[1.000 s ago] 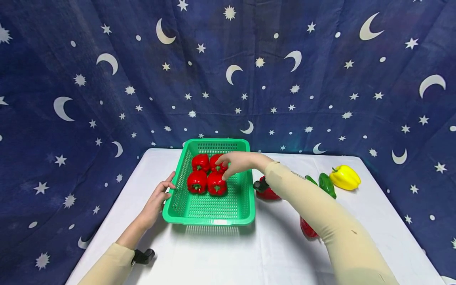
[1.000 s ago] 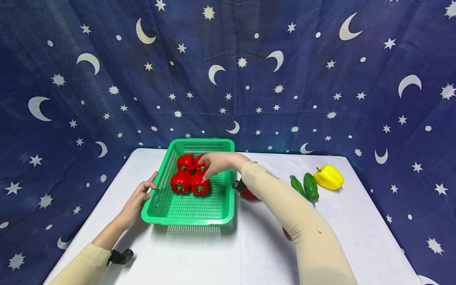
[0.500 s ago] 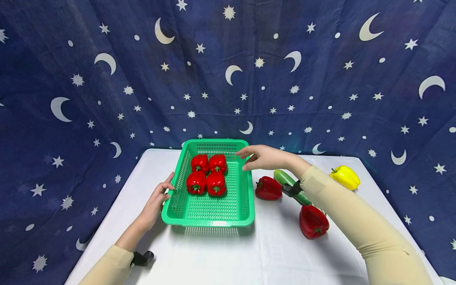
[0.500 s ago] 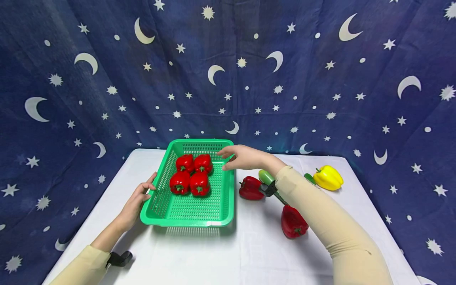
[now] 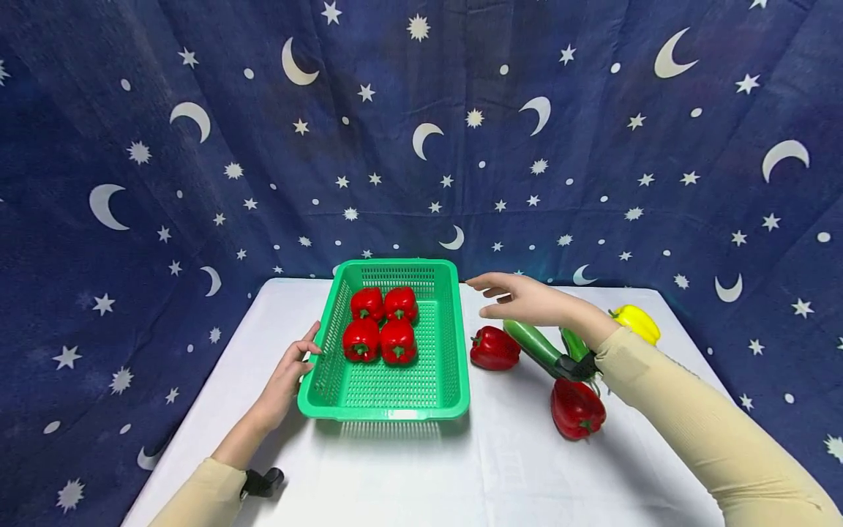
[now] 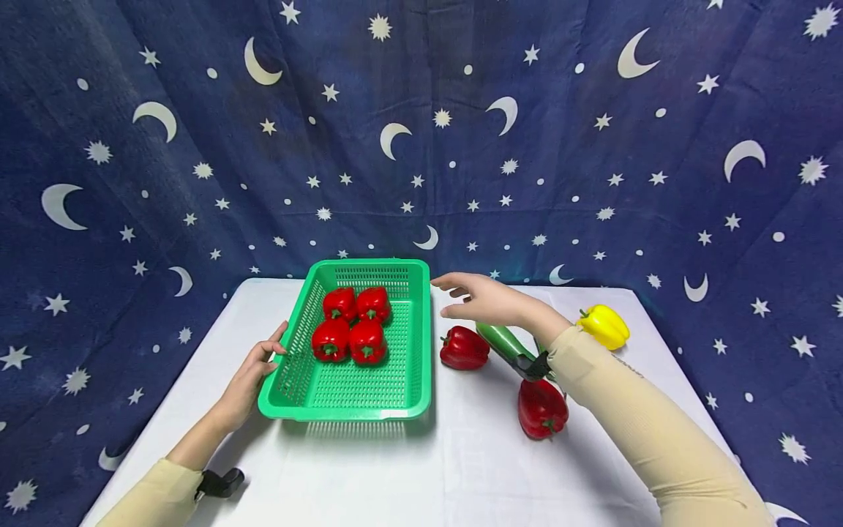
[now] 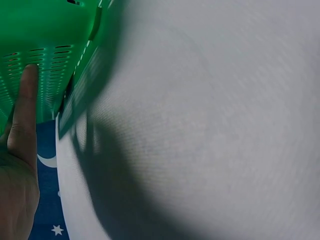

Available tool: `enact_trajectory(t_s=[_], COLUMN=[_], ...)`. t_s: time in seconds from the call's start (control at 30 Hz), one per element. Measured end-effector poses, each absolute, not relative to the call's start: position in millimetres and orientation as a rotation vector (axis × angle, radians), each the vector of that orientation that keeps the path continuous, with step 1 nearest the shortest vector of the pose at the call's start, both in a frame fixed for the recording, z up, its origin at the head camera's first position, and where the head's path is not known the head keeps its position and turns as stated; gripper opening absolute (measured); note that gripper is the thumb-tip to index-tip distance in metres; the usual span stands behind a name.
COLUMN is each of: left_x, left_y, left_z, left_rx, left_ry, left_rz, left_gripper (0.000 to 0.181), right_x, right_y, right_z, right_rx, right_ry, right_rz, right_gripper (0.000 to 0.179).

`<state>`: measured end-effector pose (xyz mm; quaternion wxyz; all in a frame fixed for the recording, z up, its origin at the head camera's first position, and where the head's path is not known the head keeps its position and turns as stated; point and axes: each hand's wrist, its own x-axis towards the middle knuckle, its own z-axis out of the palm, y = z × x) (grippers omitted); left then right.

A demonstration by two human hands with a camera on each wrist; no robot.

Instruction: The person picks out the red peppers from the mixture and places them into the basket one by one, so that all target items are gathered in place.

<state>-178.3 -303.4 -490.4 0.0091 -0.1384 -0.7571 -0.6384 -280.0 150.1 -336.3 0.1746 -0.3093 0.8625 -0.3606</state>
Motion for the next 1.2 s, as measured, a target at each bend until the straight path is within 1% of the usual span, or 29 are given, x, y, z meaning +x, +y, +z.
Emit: enact_trajectory(t_s=[0.2,0.5,0.73,1.03,1.2], left_x=[-177,-177,-176,-178,-178], left_y=[-303,-302,-300,-299,-300], left_z=[-492,-493,-492,-494,-495], left_rx=[-0.438,-0.43,-0.434,-0.407,-0.406], left_ry=[-2.346,-2.324,-2.328,-2.335,-2.331], left_rz=[-2.004,-2.002,-1.994,-1.99,-1.989], left_gripper=[0.026,0.024,0.024,0.024,0.025], right_x=[-270,-250,-226,-206,-200], right_y=[174,208,238,265,278], right_z=[-342,-361,-371,-386,-395], right_rx=[-0.86,-0.788,-0.673,-0.56,-0.57], right_ry=[2.488,2.532,2.525,2.441,2.446], right_rz=[-0.982,-0.919,-0.898,-0.942,-0.957], right_gripper=[0.062,0.07,0.071,0.076,0.075])
